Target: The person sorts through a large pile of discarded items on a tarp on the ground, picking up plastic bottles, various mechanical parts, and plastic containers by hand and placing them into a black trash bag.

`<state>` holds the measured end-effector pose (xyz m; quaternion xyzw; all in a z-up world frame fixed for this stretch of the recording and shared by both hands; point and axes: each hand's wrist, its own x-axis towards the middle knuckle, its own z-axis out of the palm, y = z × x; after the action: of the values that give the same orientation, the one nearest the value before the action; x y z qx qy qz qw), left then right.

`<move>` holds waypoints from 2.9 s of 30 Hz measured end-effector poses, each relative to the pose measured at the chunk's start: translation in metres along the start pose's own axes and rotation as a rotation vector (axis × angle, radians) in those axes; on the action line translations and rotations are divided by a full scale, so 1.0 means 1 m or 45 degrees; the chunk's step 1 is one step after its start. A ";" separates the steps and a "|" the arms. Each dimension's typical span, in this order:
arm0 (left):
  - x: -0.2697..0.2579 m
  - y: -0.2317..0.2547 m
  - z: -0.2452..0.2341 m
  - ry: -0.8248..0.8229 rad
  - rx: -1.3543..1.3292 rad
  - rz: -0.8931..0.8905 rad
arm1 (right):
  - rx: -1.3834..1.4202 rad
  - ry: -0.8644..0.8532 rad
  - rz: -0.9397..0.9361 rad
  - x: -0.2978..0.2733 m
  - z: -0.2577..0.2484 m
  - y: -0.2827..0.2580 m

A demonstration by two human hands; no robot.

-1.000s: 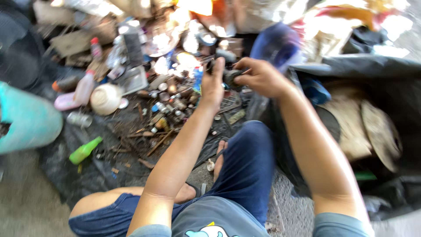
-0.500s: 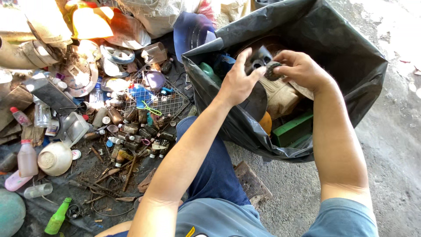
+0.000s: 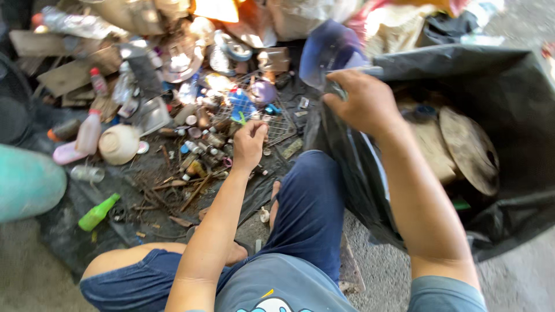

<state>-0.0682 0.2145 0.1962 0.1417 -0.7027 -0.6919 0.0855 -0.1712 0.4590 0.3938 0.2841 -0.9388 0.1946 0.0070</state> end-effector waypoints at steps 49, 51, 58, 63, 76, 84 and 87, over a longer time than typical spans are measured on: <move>0.130 -0.250 -0.253 -0.208 1.623 -0.526 | -0.180 -1.129 -0.142 0.123 0.304 -0.106; 0.115 -0.242 -0.232 -0.257 1.583 -0.362 | -0.178 -1.147 -0.097 0.124 0.305 -0.105; 0.051 -0.177 -0.156 -0.226 1.169 0.288 | -0.168 -1.113 -0.075 0.117 0.314 -0.111; 0.044 -0.117 -0.152 -0.279 0.756 0.392 | -0.075 -0.890 -0.211 0.109 0.314 -0.107; 0.127 -0.270 -0.236 0.210 0.902 -0.477 | -0.257 -1.125 -0.208 0.107 0.313 -0.103; 0.178 -0.352 -0.254 0.079 1.235 -0.536 | -0.248 -1.190 -0.236 0.111 0.308 -0.107; 0.179 -0.327 -0.248 -0.030 1.406 -0.639 | -0.295 -1.238 -0.253 0.114 0.307 -0.110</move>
<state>-0.1324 -0.0777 -0.1361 0.3188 -0.9039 -0.2257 -0.1741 -0.1781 0.2011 0.1641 0.4271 -0.8174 -0.0672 -0.3808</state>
